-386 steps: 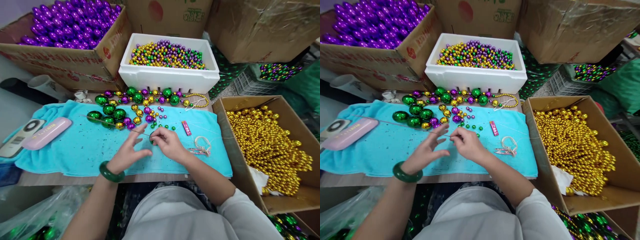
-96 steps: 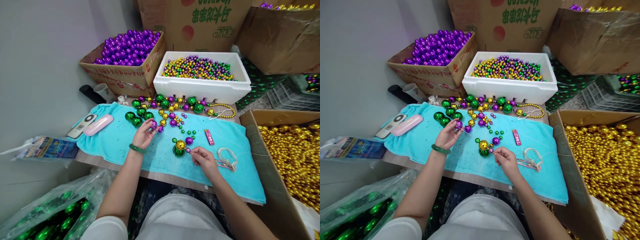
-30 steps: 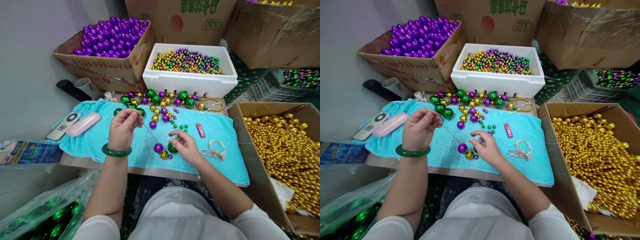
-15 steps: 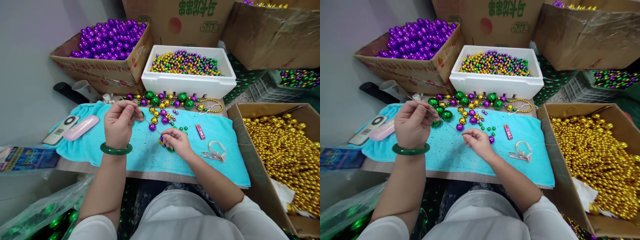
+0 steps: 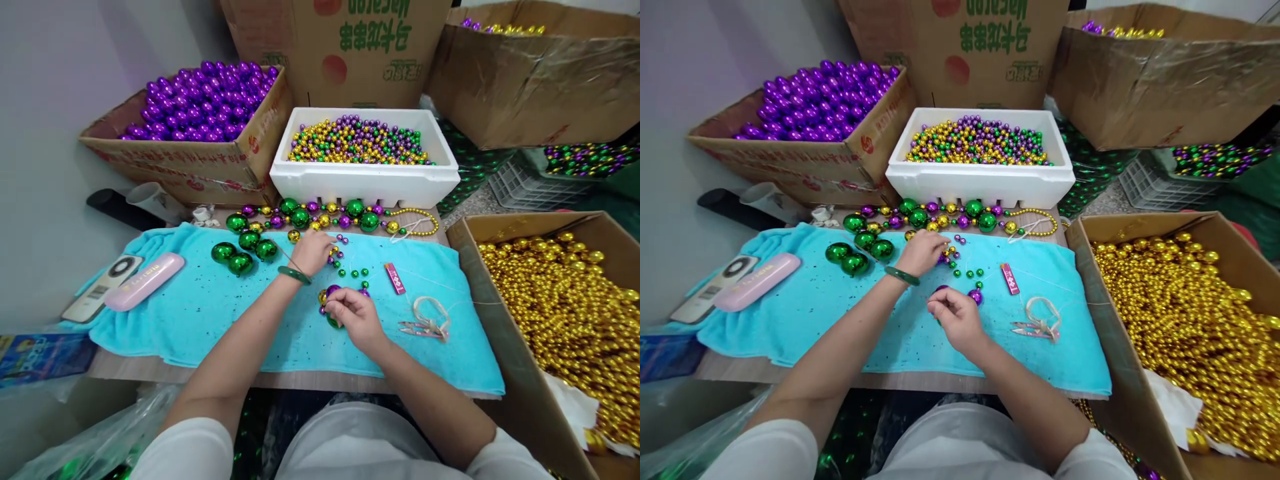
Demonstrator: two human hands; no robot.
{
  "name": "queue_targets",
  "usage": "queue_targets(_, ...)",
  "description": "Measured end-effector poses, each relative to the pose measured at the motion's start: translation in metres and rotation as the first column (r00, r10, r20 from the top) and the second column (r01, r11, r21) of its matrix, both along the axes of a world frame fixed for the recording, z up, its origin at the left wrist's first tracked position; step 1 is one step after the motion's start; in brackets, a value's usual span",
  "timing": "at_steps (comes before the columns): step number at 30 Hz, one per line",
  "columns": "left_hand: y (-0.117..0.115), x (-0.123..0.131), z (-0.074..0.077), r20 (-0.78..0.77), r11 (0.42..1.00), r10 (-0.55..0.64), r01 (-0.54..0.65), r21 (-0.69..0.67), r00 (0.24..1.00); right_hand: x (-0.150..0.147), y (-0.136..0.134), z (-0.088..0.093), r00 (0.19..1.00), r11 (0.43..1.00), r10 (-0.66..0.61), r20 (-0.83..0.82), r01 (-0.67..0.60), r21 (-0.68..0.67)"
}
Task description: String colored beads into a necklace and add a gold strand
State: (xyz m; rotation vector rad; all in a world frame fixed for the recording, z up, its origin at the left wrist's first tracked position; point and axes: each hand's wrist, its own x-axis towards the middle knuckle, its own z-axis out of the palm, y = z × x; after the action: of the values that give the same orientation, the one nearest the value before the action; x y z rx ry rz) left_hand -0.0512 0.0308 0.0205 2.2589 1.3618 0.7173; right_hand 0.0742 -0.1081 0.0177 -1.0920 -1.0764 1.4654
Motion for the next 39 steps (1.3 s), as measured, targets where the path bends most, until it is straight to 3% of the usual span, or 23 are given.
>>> queue_targets(3,0.010,0.021,-0.013,-0.327,0.994,-0.105,0.094,-0.047,0.939,0.001,-0.006,-0.001,0.999,1.000,-0.012,-0.038,0.011,-0.027)
queue_targets(6,0.013,0.032,-0.016,-0.391,0.994,-0.093,0.064,-0.086,0.916,0.007,-0.009,-0.001,0.997,0.998,-0.042,-0.064,0.039,-0.051)
queue_targets(13,0.013,0.026,-0.013,-0.246,0.995,-0.020,-0.004,-0.096,0.969,0.022,-0.012,-0.002,0.993,0.994,-0.098,-0.066,0.094,-0.062)
queue_targets(15,0.008,0.015,-0.009,0.015,0.981,0.070,-0.066,-0.181,0.997,0.026,-0.013,-0.002,0.991,0.990,-0.127,-0.049,0.124,-0.060)
queue_targets(16,0.004,0.008,-0.006,0.231,0.958,0.143,-0.076,-0.278,0.962,0.028,-0.014,-0.003,0.989,0.988,-0.143,-0.039,0.141,-0.060)
queue_targets(17,-0.001,0.000,-0.003,0.458,0.921,0.237,-0.047,-0.388,0.857,0.031,-0.014,-0.003,0.987,0.986,-0.158,-0.030,0.156,-0.062)
queue_targets(19,-0.013,-0.016,0.006,0.747,0.838,0.419,0.097,-0.537,0.516,0.034,-0.016,-0.006,0.984,0.982,-0.177,-0.021,0.175,-0.073)
queue_targets(21,-0.026,-0.031,0.013,0.812,0.799,0.504,0.196,-0.568,0.296,0.036,-0.017,-0.009,0.983,0.979,-0.186,-0.008,0.185,-0.085)
queue_targets(23,-0.037,-0.041,0.019,0.818,0.791,0.536,0.213,-0.573,0.209,0.036,-0.018,-0.010,0.983,0.979,-0.184,0.019,0.185,-0.090)
queue_targets(31,-0.055,-0.057,0.025,0.849,0.830,0.504,0.184,-0.527,0.162,0.027,-0.019,-0.004,0.984,0.983,-0.159,0.078,0.165,-0.079)
queue_targets(39,-0.059,-0.065,0.026,0.866,0.861,0.460,0.141,-0.490,0.197,0.027,-0.020,-0.002,0.980,0.984,-0.154,0.126,0.163,-0.068)
